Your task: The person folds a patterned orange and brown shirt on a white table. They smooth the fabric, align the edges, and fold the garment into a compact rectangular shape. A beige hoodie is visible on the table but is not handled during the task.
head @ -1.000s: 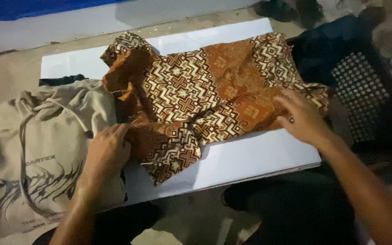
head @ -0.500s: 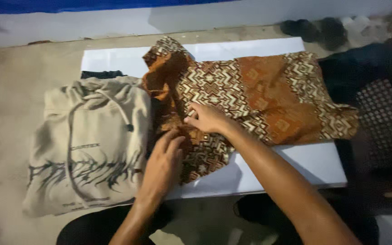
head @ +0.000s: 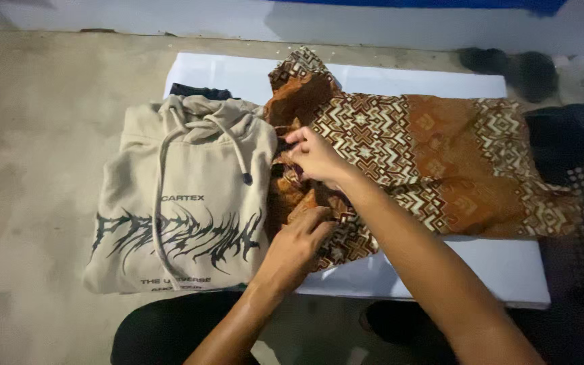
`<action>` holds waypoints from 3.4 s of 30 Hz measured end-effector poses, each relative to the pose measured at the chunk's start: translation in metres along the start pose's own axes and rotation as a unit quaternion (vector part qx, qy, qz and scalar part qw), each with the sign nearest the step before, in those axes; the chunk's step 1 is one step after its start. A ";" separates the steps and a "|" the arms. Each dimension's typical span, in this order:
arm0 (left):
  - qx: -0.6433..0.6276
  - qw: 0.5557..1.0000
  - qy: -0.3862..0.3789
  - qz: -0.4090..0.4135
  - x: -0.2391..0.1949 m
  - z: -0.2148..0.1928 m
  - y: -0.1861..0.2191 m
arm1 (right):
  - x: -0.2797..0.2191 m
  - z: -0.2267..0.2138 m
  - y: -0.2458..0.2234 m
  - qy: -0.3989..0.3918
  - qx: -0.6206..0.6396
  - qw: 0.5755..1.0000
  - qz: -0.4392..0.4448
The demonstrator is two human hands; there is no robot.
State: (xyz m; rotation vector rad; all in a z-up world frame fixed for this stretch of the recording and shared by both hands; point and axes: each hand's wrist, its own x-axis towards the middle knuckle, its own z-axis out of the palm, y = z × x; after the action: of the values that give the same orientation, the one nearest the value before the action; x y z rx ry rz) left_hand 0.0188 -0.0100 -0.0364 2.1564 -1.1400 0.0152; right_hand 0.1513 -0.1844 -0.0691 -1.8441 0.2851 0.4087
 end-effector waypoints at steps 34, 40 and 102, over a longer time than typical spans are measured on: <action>0.597 0.731 -0.331 0.003 0.074 -0.026 -0.029 | -0.193 -0.008 0.146 0.336 -0.311 0.889 -0.031; 0.565 0.724 -0.393 -0.046 0.077 -0.051 -0.043 | -0.181 -0.033 0.192 0.300 -0.095 0.949 0.010; 0.191 0.942 -0.177 -0.214 0.048 0.007 -0.067 | -0.119 -0.147 0.151 0.252 0.001 0.966 -0.062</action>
State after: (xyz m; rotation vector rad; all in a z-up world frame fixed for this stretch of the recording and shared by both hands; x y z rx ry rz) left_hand 0.0958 -0.0237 -0.0650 2.8023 -0.8794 -0.3893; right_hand 0.0032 -0.3717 -0.1102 -1.9306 0.5115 -0.1570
